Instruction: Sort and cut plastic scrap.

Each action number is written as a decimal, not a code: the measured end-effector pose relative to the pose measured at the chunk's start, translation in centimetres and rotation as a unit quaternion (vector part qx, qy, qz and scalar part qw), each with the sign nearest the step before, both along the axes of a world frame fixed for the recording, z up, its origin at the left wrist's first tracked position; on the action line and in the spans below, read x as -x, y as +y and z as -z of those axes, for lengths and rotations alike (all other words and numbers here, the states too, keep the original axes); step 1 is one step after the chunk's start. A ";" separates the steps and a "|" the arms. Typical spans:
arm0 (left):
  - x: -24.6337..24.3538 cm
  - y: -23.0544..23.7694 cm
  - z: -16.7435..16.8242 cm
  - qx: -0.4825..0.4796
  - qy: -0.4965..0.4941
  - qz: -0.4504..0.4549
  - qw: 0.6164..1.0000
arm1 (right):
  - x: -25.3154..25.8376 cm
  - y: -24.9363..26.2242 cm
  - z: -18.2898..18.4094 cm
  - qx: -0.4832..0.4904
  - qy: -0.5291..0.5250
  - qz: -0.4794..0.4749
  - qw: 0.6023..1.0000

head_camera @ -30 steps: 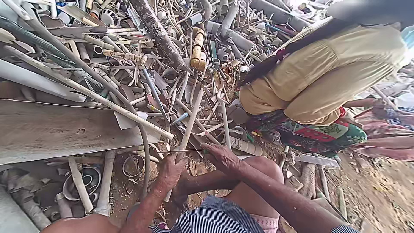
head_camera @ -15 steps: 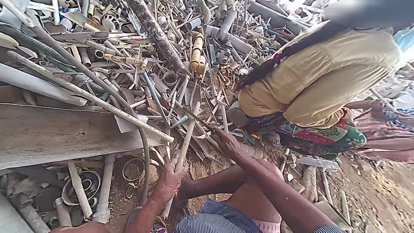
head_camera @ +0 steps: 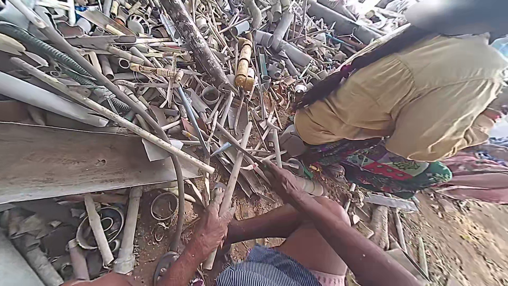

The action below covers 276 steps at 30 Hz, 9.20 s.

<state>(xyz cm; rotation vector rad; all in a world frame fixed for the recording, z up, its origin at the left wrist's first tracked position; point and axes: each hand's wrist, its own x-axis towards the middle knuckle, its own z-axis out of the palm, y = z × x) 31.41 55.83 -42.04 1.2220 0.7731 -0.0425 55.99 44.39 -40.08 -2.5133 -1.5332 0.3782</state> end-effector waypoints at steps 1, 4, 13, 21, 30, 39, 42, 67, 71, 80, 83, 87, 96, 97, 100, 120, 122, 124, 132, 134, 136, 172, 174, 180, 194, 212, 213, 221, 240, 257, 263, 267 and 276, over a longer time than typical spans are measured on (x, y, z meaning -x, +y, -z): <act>-0.2 -0.2 0.1 -0.007 0.000 0.003 1.000 | -3.0 1.6 -1.1 0.066 -0.004 0.064 0.996; -0.4 0.0 0.3 -0.034 0.001 0.011 0.999 | -8.7 4.0 -2.6 0.089 -0.004 0.183 0.979; 0.2 0.6 0.2 -0.020 0.009 0.001 1.000 | 5.8 -3.0 1.2 -0.114 -0.037 -0.155 0.981; 0.3 0.8 0.5 -0.093 0.034 0.031 0.995 | -5.7 2.6 -4.0 0.010 -0.017 0.139 0.990; 0.9 0.2 -0.1 -0.007 -0.048 0.000 0.999 | 2.3 -1.4 -0.5 -0.046 -0.036 -0.068 0.996; 1.0 0.8 0.0 0.059 -0.039 -0.033 0.997 | 1.1 -0.9 -3.3 -0.086 0.029 -0.002 0.996; 0.9 0.4 -0.2 0.071 -0.032 -0.015 0.997 | 7.5 -3.5 -0.9 -0.050 0.057 -0.133 0.988; 1.3 0.2 -1.6 -0.032 -0.018 -0.020 0.999 | -7.8 1.0 -4.8 -0.094 0.002 0.174 0.980; 1.4 0.4 -0.9 0.010 -0.019 -0.036 0.999 | 2.9 -3.2 -3.8 -0.107 0.025 -0.050 0.993; 0.7 -0.4 -0.8 -0.049 -0.001 0.003 0.999 | -6.2 0.6 -4.2 0.019 -0.015 0.136 0.990; 1.4 0.5 -0.2 -0.063 -0.027 -0.023 0.997 | -5.9 1.1 -5.7 -0.076 -0.023 0.130 0.988; 2.0 0.9 0.1 -0.033 -0.063 -0.033 0.997 | 4.5 -2.5 -4.2 -0.083 0.017 -0.059 0.995; 1.5 0.3 -1.0 0.057 -0.082 -0.066 0.993 | -7.1 3.0 -5.1 0.052 -0.052 0.155 0.985; 1.7 0.6 -1.1 0.053 -0.086 -0.071 0.992 | -7.5 3.1 -5.5 0.014 -0.050 0.162 0.985; 2.5 1.1 -0.8 0.067 -0.075 -0.086 0.991 | -1.6 1.1 -5.2 -0.109 -0.033 0.037 0.993; 1.6 -0.1 -1.4 -0.206 0.032 -0.031 0.978 | 7.6 -3.6 -1.6 -0.084 -0.032 -0.140 0.986; 1.6 -0.8 -1.7 -0.216 0.027 -0.034 0.975 | 4.1 -2.4 -1.2 -0.082 -0.037 -0.070 0.993; 1.4 -1.2 -1.7 -0.211 0.040 -0.012 0.976 | -1.6 -0.2 -3.0 -0.006 -0.045 0.055 0.997; 1.3 -0.2 -0.7 -0.184 0.035 -0.017 0.982 | 3.9 -2.4 -4.9 -0.106 -0.009 -0.048 0.993; 1.3 -0.2 -0.9 -0.141 0.032 0.003 0.989 | 7.3 -3.9 -2.9 -0.071 -0.031 -0.131 0.988; 1.3 -0.5 -0.8 -0.107 0.013 0.010 0.994 | 6.7 -3.7 -1.7 -0.073 -0.045 -0.134 0.987; 1.7 -0.9 -1.8 -0.246 0.034 0.051 0.967 | -4.1 -1.6 -7.3 0.003 -0.088 0.133 0.987; 1.9 -0.8 -1.8 -0.248 0.033 0.036 0.967 | 1.2 -3.4 -5.8 -0.046 -0.072 0.032 0.996; 2.2 -2.4 -1.5 -0.318 -0.012 -0.023 0.948 | 5.2 -4.3 -3.1 -0.075 -0.091 -0.066 0.991; 1.7 -1.6 -1.6 -0.148 0.035 0.049 0.987 | 6.3 -4.9 -1.8 -0.086 -0.053 -0.073 0.992; 1.6 -3.3 -1.9 -0.215 0.049 0.096 0.971 | -6.2 -1.8 -5.8 0.051 -0.046 0.205 0.976; 1.6 -3.1 -2.3 -0.231 0.054 0.084 0.968 | -7.1 -1.5 -6.6 0.024 -0.045 0.224 0.973; 2.2 -3.3 -1.6 -0.281 -0.017 0.008 0.960 | 6.6 -5.8 -3.1 -0.145 -0.114 -0.103 0.977; 2.6 -3.0 -0.7 -0.094 -0.053 0.018 0.994 | -2.8 -3.8 -4.8 -0.009 -0.063 0.154 0.986; 3.3 -1.8 -5.2 -0.183 -0.071 -0.001 0.981 | 0.7 -7.3 -5.7 -0.368 0.391 0.277 0.797; 4.3 -3.2 -6.0 -0.211 -0.043 0.025 0.976 | -0.8 -7.8 -6.6 -0.325 0.340 0.197 0.860; 4.1 -4.7 -7.8 -0.257 -0.033 0.012 0.966 | 1.7 -7.6 -5.0 -0.256 0.185 0.051 0.947; 3.6 -7.3 -8.9 -0.415 0.019 0.001 0.910 | 0.2 -8.5 -5.4 -0.225 0.101 -0.001 0.969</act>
